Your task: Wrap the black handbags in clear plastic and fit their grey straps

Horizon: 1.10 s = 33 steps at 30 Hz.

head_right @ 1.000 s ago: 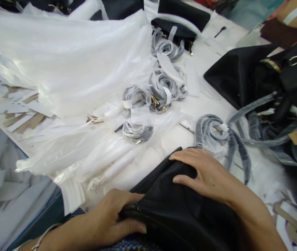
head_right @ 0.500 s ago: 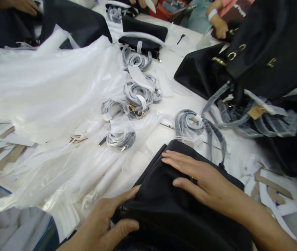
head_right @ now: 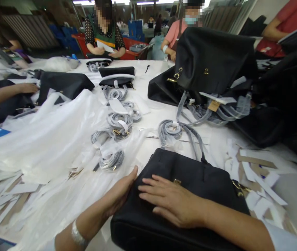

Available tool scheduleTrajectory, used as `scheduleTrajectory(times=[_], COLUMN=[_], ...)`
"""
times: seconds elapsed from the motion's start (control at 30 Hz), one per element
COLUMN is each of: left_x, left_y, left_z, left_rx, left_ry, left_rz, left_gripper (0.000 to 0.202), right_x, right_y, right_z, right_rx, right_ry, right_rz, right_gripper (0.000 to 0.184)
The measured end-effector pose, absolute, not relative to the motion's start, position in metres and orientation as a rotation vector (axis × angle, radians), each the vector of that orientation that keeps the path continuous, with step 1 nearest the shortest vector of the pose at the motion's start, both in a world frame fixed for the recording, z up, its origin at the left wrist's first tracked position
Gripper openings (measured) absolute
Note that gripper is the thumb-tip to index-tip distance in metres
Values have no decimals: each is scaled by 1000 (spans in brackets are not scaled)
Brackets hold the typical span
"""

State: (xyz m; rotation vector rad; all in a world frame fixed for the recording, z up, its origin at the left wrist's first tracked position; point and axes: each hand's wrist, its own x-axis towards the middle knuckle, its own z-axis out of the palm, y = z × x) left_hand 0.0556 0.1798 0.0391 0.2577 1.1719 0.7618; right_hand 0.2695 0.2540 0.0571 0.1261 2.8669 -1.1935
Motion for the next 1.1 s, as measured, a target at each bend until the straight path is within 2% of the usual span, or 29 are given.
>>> scheduleTrajectory(times=[0.2, 0.37, 0.5, 0.6, 0.7, 0.77, 0.87, 1.0, 1.1], left_x=[68, 72, 77, 81, 83, 81, 73, 57, 46], left_y=[224, 231, 233, 234, 236, 237, 235, 206, 171], left_z=[27, 38, 35, 17, 0, -2, 11, 48, 70], left_rx=[300, 495, 904, 1277, 1341, 1355, 1431, 1366, 1149], left_ry=[1078, 1023, 1451, 1801, 1888, 1873, 1800, 1484, 1109], left_rz=[669, 863, 1057, 1003, 934, 904, 862, 900, 783], left_gripper=[48, 38, 31, 18, 11, 18, 41, 43, 68], right_x=[271, 277, 286, 289, 288, 287, 287, 286, 286], right_y=[243, 244, 241, 240, 241, 242, 243, 243, 242], right_z=[73, 75, 59, 31, 5, -3, 2, 19, 35], right_rx=[-35, -97, 16, 110, 119, 125, 98, 89, 79], right_ry=[2909, 2986, 2990, 2895, 2819, 2804, 2803, 2788, 2751], right_rz=[-1296, -1336, -1428, -1637, -1727, -1719, -1737, -1756, -1819], right_gripper=[54, 54, 52, 51, 54, 53, 50, 48, 45])
